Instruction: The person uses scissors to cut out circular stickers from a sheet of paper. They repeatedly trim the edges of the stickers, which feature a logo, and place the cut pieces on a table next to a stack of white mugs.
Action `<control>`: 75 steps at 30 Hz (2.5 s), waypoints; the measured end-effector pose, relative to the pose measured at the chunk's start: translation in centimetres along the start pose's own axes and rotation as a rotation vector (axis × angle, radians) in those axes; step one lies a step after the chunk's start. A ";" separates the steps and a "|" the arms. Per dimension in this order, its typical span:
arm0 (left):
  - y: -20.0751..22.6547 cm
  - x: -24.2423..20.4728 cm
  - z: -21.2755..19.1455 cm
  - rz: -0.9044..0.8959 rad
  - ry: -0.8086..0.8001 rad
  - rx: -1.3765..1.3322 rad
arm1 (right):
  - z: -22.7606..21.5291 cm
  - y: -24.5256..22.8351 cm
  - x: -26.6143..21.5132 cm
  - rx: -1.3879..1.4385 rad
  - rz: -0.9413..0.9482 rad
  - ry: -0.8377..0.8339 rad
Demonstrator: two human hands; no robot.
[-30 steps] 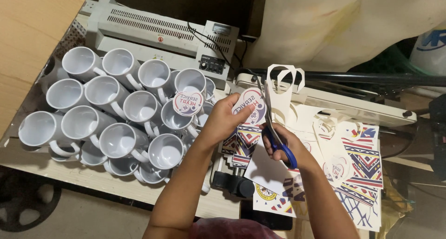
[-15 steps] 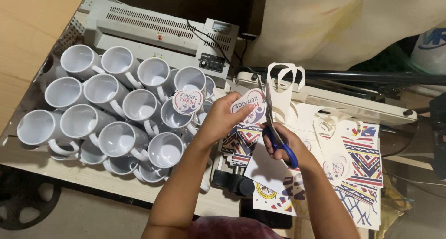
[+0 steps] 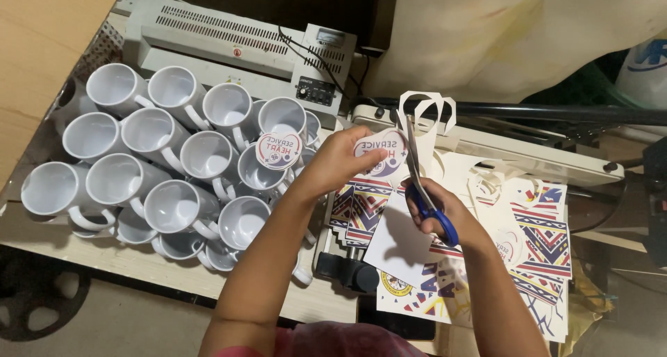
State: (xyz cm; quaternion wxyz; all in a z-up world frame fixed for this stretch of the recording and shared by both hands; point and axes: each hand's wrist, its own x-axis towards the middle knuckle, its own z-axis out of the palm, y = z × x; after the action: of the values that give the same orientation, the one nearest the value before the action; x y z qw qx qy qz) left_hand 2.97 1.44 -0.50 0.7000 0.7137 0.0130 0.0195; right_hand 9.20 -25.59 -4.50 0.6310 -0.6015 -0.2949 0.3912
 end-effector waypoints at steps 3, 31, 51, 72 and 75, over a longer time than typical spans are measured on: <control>0.1 0.0 0.4 0.021 -0.018 -0.042 | -0.6 0.4 -0.4 -0.002 0.015 0.029; -2.9 -4.0 -13.5 -0.112 0.009 0.539 | 9.3 -1.9 17.6 -0.123 -0.033 0.234; -0.7 -3.6 -11.8 -0.022 0.269 1.019 | 9.1 2.6 16.8 -0.602 -0.154 0.478; -13.4 5.6 8.4 0.288 0.554 0.649 | -7.6 7.8 -4.3 -0.275 0.113 0.940; -17.3 5.6 9.1 0.164 0.579 0.319 | -7.6 8.6 -4.2 -0.334 0.037 0.917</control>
State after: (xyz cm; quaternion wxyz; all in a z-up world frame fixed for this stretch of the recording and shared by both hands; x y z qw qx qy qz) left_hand 9.11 -7.08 -17.90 0.5428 0.7779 0.1567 0.2750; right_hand 12.21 -33.45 -13.35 0.5838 -0.8100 -0.0343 0.0445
